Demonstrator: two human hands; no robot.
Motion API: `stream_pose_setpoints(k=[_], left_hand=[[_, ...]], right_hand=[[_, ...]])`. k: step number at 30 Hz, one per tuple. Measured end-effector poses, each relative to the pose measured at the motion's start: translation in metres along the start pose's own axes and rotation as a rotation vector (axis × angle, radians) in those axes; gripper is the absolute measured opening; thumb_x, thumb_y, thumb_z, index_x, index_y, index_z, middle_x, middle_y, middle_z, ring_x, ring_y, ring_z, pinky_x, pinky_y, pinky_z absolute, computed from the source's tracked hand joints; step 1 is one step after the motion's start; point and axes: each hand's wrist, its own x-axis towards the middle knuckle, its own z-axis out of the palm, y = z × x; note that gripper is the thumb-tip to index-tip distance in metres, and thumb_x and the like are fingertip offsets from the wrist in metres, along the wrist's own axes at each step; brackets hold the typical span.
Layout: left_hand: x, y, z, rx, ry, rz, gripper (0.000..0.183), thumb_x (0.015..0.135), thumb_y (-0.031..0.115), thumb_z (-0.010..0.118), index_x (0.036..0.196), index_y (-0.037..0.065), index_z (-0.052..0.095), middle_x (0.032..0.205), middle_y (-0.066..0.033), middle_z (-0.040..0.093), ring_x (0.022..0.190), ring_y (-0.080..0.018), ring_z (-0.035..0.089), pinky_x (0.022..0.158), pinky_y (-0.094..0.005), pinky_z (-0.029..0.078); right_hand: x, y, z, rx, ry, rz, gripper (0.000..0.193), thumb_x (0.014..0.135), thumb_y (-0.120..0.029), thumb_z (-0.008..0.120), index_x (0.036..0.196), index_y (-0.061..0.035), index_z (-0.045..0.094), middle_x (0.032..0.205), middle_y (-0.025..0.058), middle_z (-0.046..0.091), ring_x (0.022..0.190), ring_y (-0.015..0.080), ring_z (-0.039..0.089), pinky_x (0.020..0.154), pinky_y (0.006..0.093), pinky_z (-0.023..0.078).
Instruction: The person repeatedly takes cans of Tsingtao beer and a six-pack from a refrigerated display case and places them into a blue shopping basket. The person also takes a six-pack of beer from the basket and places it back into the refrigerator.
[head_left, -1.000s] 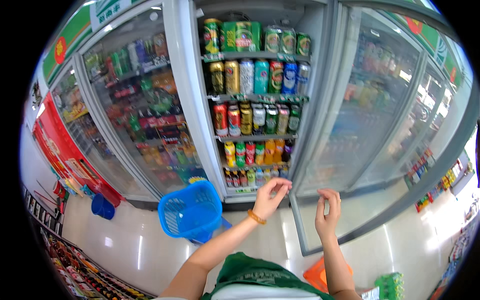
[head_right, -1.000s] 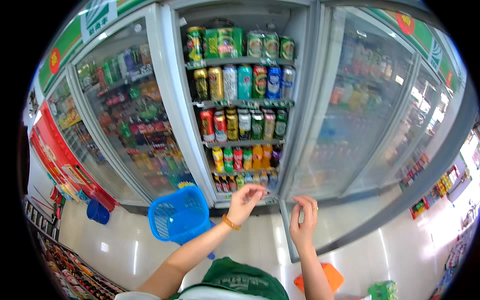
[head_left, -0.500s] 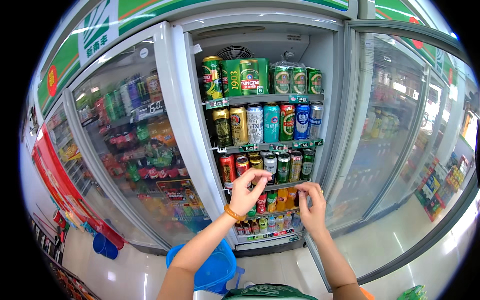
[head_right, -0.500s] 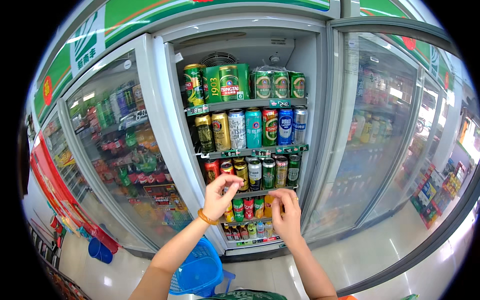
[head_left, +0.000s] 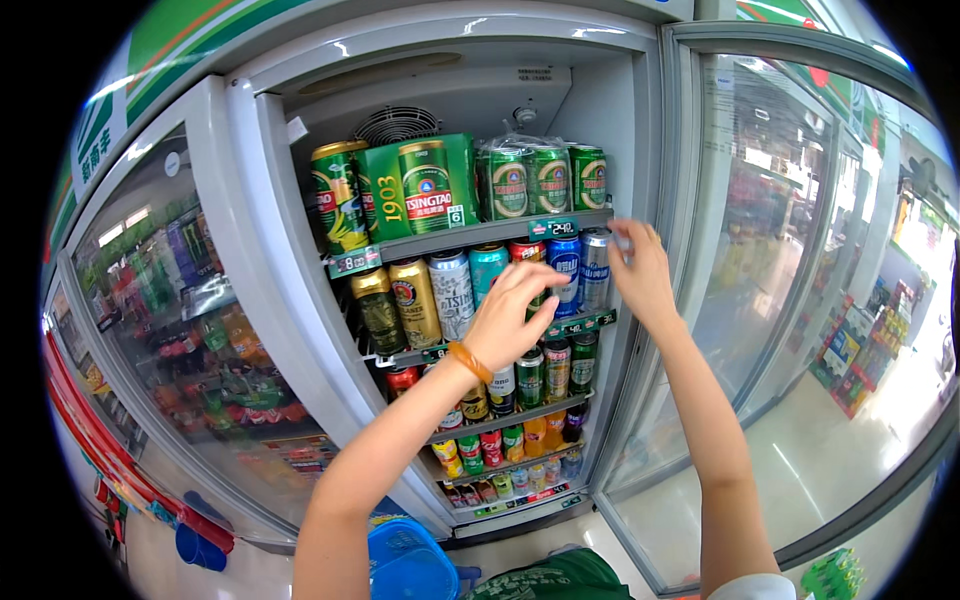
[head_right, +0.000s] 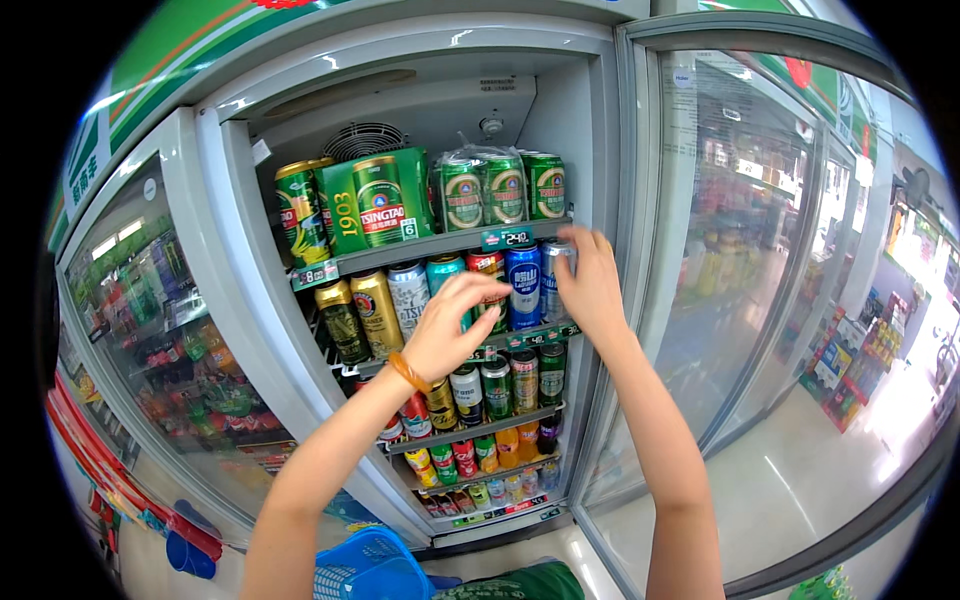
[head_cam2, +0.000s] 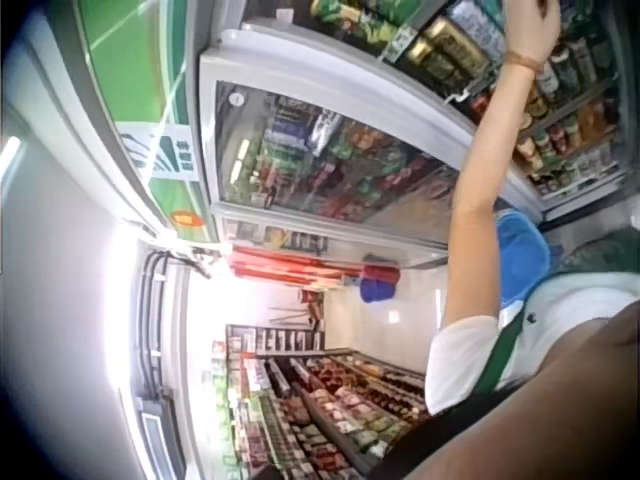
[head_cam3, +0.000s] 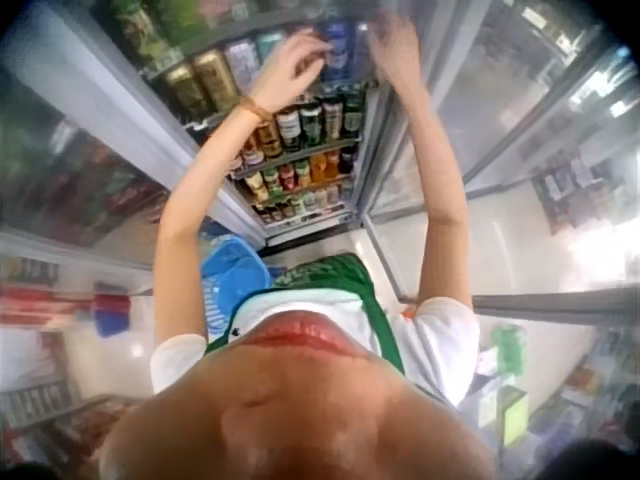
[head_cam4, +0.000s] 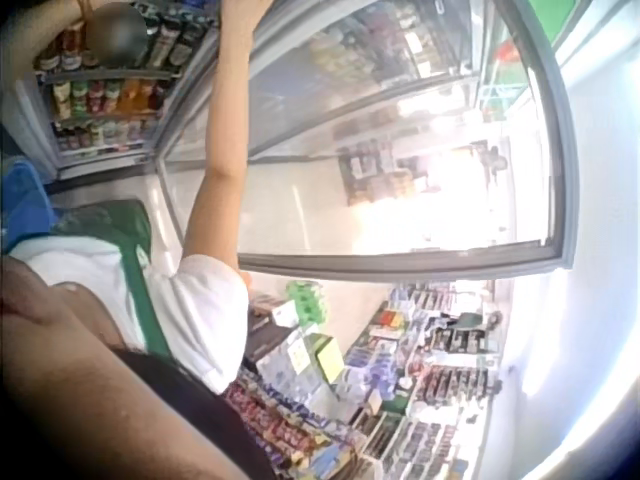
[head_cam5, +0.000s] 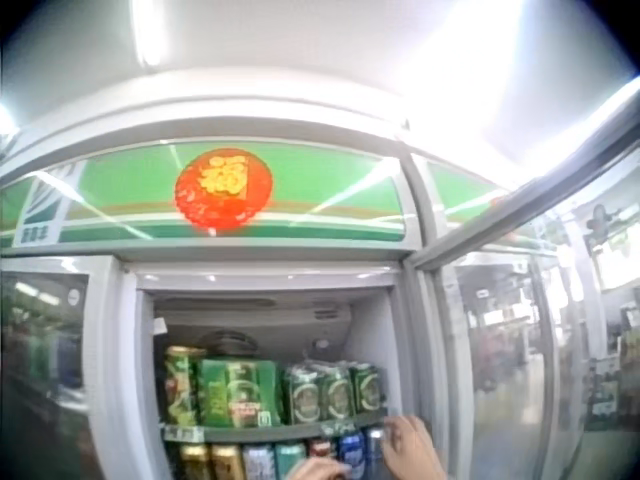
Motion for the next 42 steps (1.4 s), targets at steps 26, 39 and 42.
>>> stream_pose_setpoints(k=[26,39,42], left_hand=[[0.088,-0.073,0.074,-0.480,0.283,-0.307,0.065,0.101,0.005,0.055,0.161,-0.004,0.033,0.150,-0.0296,0.057,0.132,-0.0369,0.064,0.111,-0.0416,0.050],[-0.269,0.035,-0.066,-0.485,0.165,-0.934,0.060,0.112,0.025,0.057,0.164,0.004,0.037,0.152,-0.0158,0.057,0.141,-0.0254,0.056,0.115,-0.0410,0.048],[-0.389,0.046,-0.085,-0.638,0.301,-1.205,0.057,0.112,0.025,0.058,0.162,0.005,0.042,0.147,-0.0123,0.062,0.136,-0.0207,0.057,0.113,-0.0385,0.048]], right_hand=[[0.081,0.005,0.057,0.102,0.167,-0.153,0.092,0.078,-0.004,0.087,0.152,0.0022,0.033,0.140,0.0268,0.048,0.130,0.0440,0.051,0.111,0.0475,0.044],[-0.143,-0.175,0.149,0.443,-0.623,0.028,0.091,0.071,-0.004,0.088,0.150,0.0005,0.045,0.135,0.0233,0.056,0.126,0.0391,0.058,0.108,0.0471,0.047],[-0.221,-0.224,0.210,0.526,-0.914,-0.035,0.083,0.071,-0.009,0.089,0.143,0.0015,0.049,0.130,0.0250,0.057,0.123,0.0426,0.058,0.105,0.0489,0.048]])
